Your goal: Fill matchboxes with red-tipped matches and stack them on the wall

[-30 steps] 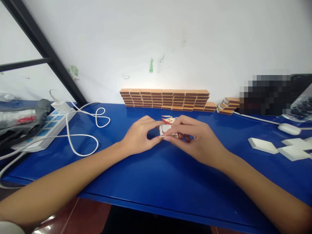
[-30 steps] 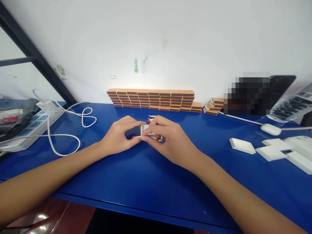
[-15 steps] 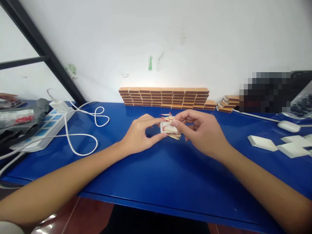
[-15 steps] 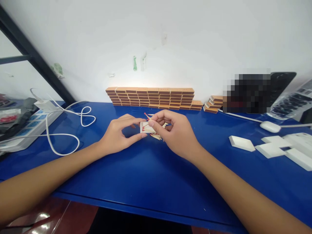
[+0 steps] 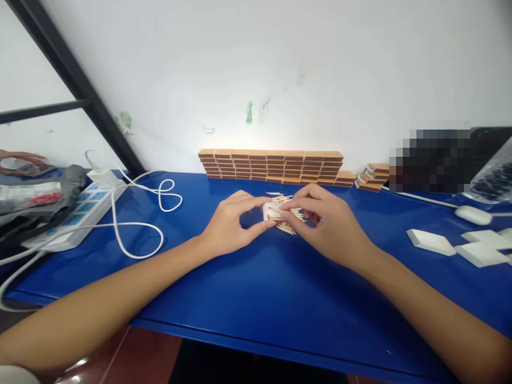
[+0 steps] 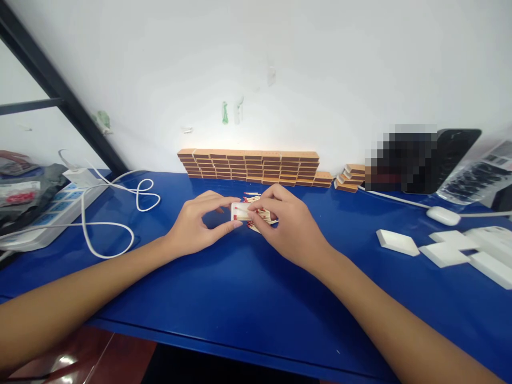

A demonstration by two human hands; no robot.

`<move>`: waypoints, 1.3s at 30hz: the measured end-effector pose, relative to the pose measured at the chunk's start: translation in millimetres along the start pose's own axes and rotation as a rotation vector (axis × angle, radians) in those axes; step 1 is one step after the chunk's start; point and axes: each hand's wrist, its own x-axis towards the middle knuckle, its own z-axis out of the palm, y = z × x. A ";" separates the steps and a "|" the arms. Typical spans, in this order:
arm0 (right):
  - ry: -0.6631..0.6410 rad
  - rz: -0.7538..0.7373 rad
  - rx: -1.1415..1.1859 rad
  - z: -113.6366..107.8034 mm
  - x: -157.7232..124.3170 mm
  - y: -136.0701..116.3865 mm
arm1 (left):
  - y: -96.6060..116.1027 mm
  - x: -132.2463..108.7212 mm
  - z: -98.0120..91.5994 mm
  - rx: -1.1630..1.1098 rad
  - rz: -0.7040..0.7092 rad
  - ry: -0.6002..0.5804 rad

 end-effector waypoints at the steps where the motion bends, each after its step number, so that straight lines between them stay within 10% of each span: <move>1: -0.006 -0.013 -0.003 0.0 -0.1 0.0 | -0.1 0.1 -0.1 0.005 0.005 -0.001; 9: 0.031 0.001 -0.086 -15.5 9.2 6.8 | -4.5 0.8 -1.7 0.052 -0.017 0.048; 15: -0.372 0.119 -0.111 -36.7 12.4 38.2 | -10.2 1.5 -1.4 0.096 -0.094 0.121; 24: -0.514 0.157 -0.082 -29.8 9.4 45.6 | -10.5 4.3 -6.1 0.133 -0.051 0.085; 39: -0.417 0.184 0.028 -36.3 14.8 38.0 | -13.9 0.6 -1.4 0.141 -0.050 -0.043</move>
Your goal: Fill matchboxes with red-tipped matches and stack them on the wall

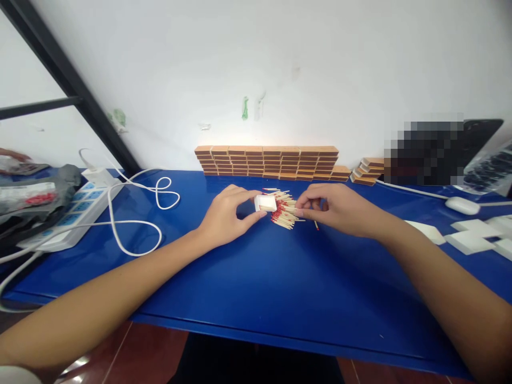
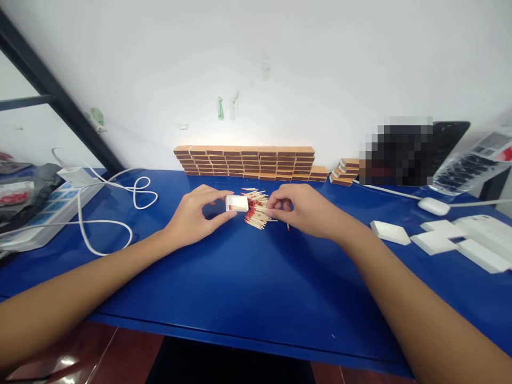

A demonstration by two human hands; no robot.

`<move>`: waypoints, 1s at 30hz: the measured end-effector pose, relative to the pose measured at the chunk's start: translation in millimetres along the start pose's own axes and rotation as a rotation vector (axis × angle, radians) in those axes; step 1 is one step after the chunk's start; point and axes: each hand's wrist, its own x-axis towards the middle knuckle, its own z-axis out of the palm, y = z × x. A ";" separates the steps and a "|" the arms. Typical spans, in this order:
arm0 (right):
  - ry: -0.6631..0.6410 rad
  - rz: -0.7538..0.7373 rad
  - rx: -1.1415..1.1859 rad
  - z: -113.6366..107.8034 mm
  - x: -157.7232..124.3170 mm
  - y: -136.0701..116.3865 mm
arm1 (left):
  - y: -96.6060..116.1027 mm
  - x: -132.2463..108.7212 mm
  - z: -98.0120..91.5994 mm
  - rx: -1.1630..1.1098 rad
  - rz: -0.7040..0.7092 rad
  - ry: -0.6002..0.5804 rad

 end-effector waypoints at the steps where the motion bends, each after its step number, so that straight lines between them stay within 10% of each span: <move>1: 0.010 -0.001 -0.001 1.8 0.6 -0.3 | 0.2 0.0 0.1 -0.001 -0.004 -0.004; 30: 0.328 -0.250 -0.077 31.7 -2.8 -28.3 | -2.0 -0.8 1.6 -0.156 0.020 -0.007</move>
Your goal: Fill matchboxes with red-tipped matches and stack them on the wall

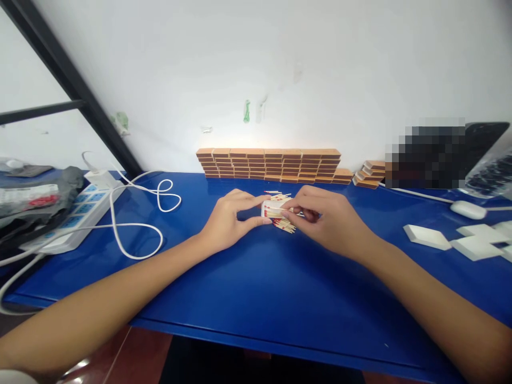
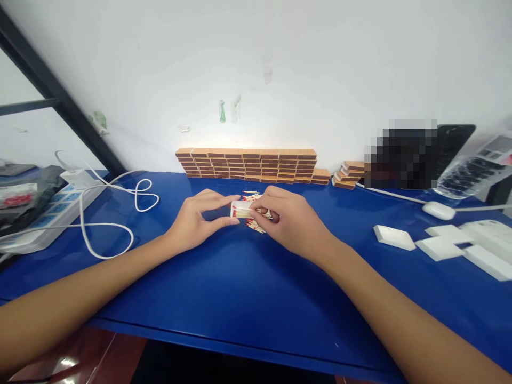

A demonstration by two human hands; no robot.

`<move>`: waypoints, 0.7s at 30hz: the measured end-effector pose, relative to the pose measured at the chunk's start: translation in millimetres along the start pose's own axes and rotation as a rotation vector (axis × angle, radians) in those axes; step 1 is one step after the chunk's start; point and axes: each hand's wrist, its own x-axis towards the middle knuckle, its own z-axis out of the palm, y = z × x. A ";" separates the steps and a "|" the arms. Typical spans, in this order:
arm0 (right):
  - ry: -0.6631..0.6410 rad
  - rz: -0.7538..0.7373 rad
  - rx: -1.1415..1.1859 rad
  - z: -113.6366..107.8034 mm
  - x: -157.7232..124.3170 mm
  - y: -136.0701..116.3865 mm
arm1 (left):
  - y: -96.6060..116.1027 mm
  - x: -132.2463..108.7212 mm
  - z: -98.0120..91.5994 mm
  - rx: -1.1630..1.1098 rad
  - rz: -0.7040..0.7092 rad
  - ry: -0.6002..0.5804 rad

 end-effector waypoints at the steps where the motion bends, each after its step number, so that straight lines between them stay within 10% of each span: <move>1: -0.004 -0.003 -0.003 0.4 -0.5 0.0 | 0.4 0.1 0.1 -0.004 0.001 0.001; 21: -0.006 0.023 -0.011 2.7 -2.7 1.4 | 8.1 0.4 0.8 -0.037 -0.001 -0.028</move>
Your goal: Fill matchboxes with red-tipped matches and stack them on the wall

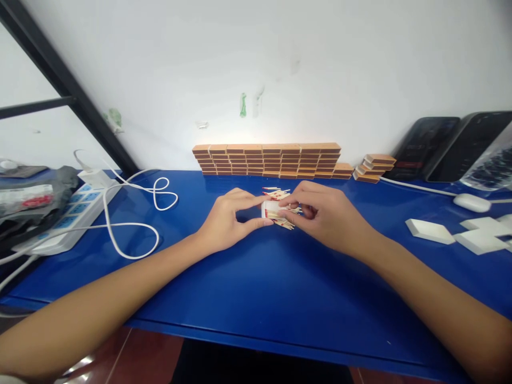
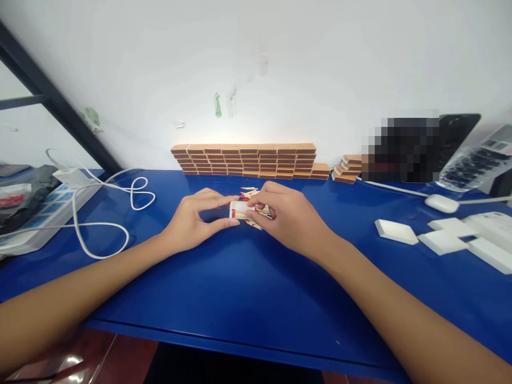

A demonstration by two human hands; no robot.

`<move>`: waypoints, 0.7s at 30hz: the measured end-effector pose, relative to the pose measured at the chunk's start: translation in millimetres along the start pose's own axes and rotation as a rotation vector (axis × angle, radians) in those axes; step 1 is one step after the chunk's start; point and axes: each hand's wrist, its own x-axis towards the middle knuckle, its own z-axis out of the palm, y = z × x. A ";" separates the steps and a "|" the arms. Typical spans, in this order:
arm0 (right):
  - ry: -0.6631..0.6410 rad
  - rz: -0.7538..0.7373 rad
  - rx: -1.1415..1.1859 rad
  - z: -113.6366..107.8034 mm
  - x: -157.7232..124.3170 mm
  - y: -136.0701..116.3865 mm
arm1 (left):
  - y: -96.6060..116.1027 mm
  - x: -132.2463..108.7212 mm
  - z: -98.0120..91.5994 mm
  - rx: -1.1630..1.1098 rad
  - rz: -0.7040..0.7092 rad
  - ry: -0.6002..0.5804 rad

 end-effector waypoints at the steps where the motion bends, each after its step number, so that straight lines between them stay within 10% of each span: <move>1: 0.010 -0.004 0.002 -0.2 0.2 0.6 | 0.2 -0.1 0.1 0.002 -0.001 0.006; 21: -0.451 0.208 0.033 -18.4 5.8 25.7 | -2.4 -0.1 -0.9 0.076 -0.112 0.097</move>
